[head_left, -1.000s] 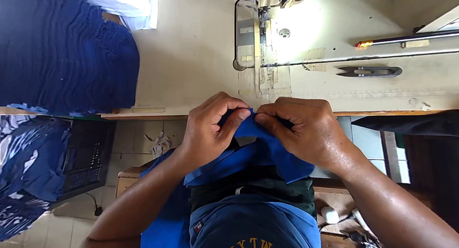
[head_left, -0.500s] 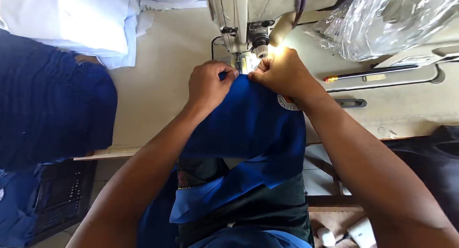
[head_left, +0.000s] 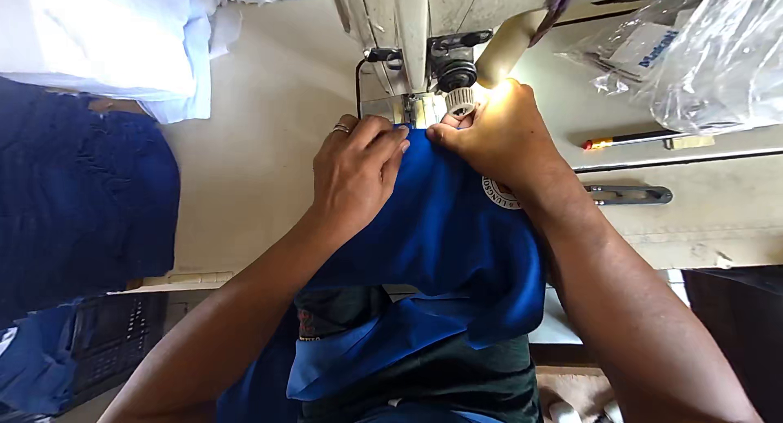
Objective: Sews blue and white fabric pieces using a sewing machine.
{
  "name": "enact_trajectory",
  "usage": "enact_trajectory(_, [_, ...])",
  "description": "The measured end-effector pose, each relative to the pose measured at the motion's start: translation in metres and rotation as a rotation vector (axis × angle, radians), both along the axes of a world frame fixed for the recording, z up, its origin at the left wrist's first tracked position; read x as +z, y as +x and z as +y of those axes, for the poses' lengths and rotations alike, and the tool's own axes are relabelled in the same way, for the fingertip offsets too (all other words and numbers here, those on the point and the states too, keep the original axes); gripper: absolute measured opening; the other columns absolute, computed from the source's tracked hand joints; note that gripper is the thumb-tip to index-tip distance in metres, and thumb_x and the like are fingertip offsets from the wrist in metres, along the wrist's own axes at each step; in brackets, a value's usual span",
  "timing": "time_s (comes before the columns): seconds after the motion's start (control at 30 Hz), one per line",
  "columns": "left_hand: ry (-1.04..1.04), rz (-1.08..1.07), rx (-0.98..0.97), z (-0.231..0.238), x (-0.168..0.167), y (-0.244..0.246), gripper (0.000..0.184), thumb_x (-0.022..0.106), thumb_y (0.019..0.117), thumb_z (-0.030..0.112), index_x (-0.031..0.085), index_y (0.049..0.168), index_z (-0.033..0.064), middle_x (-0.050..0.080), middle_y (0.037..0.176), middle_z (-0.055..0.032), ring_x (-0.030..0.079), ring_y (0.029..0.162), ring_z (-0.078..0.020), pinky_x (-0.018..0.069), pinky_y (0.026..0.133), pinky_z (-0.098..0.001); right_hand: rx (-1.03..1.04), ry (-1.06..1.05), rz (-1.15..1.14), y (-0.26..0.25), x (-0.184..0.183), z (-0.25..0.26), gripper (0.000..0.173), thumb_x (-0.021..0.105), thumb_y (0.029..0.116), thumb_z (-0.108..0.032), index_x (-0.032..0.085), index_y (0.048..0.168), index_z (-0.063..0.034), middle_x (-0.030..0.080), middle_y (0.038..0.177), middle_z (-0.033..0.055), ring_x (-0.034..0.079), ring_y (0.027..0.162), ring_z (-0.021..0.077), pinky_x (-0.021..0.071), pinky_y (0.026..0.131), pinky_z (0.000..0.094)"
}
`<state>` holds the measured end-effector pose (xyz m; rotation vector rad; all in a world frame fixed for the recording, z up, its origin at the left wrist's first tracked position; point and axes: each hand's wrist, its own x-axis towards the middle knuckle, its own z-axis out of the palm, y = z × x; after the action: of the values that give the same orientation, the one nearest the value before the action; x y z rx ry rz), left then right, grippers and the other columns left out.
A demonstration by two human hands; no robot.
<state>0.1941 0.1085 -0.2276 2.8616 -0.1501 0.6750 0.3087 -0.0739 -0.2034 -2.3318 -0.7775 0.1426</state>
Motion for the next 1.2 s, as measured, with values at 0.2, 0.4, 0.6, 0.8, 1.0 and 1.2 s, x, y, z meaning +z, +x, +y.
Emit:
enact_trajectory(0.2, [-0.087, -0.033, 0.002, 0.004, -0.004, 0.005, 0.024, 0.064, 0.1026, 0.028, 0.080, 0.115, 0.0149, 0.072, 0.107, -0.0079, 0.063, 0.101, -0.0259, 0.0485, 0.084, -0.0375, -0.036, 0.040, -0.030, 0.000, -0.001, 0.001, 0.034, 0.075, 0.0845, -0.034, 0.051, 0.064, -0.0212, 0.047, 0.062, -0.0094, 0.046, 0.059, 0.0016, 0.0347, 0.056, 0.0265])
enact_trajectory(0.4, [-0.104, -0.033, 0.011, 0.005, -0.005, 0.009, 0.024, 0.065, 0.1022, 0.029, 0.080, 0.113, 0.0143, 0.072, 0.106, -0.0078, 0.062, 0.099, -0.0248, 0.0468, 0.084, -0.0371, -0.078, 0.049, -0.035, -0.001, 0.000, 0.002, 0.033, 0.076, 0.0842, -0.034, 0.052, 0.066, -0.0207, 0.050, 0.067, -0.0079, 0.051, 0.065, 0.0015, 0.0370, 0.058, 0.0254])
enact_trajectory(0.6, [-0.133, -0.030, 0.004, 0.007, -0.005, 0.010, 0.024, 0.065, 0.1017, 0.029, 0.081, 0.112, 0.0135, 0.072, 0.107, -0.0079, 0.063, 0.101, -0.0249, 0.0481, 0.086, -0.0389, -0.094, 0.040, -0.020, -0.001, 0.000, 0.003, 0.035, 0.075, 0.0856, -0.035, 0.051, 0.064, -0.0211, 0.051, 0.065, -0.0078, 0.050, 0.062, 0.0026, 0.0368, 0.057, 0.0274])
enact_trajectory(0.8, [-0.101, -0.043, -0.003, 0.006, -0.005, 0.011, 0.024, 0.063, 0.1026, 0.028, 0.080, 0.110, 0.0131, 0.072, 0.107, -0.0077, 0.063, 0.100, -0.0267, 0.0484, 0.083, -0.0398, -0.073, 0.046, -0.054, 0.000, -0.003, 0.003, 0.040, 0.074, 0.0866, -0.036, 0.048, 0.061, -0.0194, 0.047, 0.061, -0.0059, 0.049, 0.060, 0.0067, 0.0359, 0.057, 0.0320])
enact_trajectory(1.0, [-0.083, -0.041, -0.014, 0.008, -0.005, 0.014, 0.025, 0.060, 0.1039, 0.027, 0.079, 0.111, 0.0126, 0.072, 0.109, -0.0087, 0.063, 0.102, -0.0288, 0.0489, 0.084, -0.0416, -0.080, 0.034, -0.036, 0.001, -0.002, 0.004, 0.043, 0.074, 0.0881, -0.037, 0.049, 0.060, -0.0176, 0.049, 0.061, -0.0047, 0.051, 0.062, 0.0083, 0.0376, 0.058, 0.0340])
enact_trajectory(1.2, [-0.091, -0.027, -0.006, 0.009, -0.005, 0.015, 0.025, 0.060, 0.1039, 0.028, 0.079, 0.112, 0.0140, 0.072, 0.109, -0.0073, 0.063, 0.101, -0.0279, 0.0481, 0.084, -0.0411, -0.104, 0.048, -0.027, 0.002, -0.004, 0.005, 0.043, 0.075, 0.0869, -0.037, 0.048, 0.060, -0.0184, 0.048, 0.060, -0.0053, 0.051, 0.060, 0.0075, 0.0369, 0.056, 0.0334])
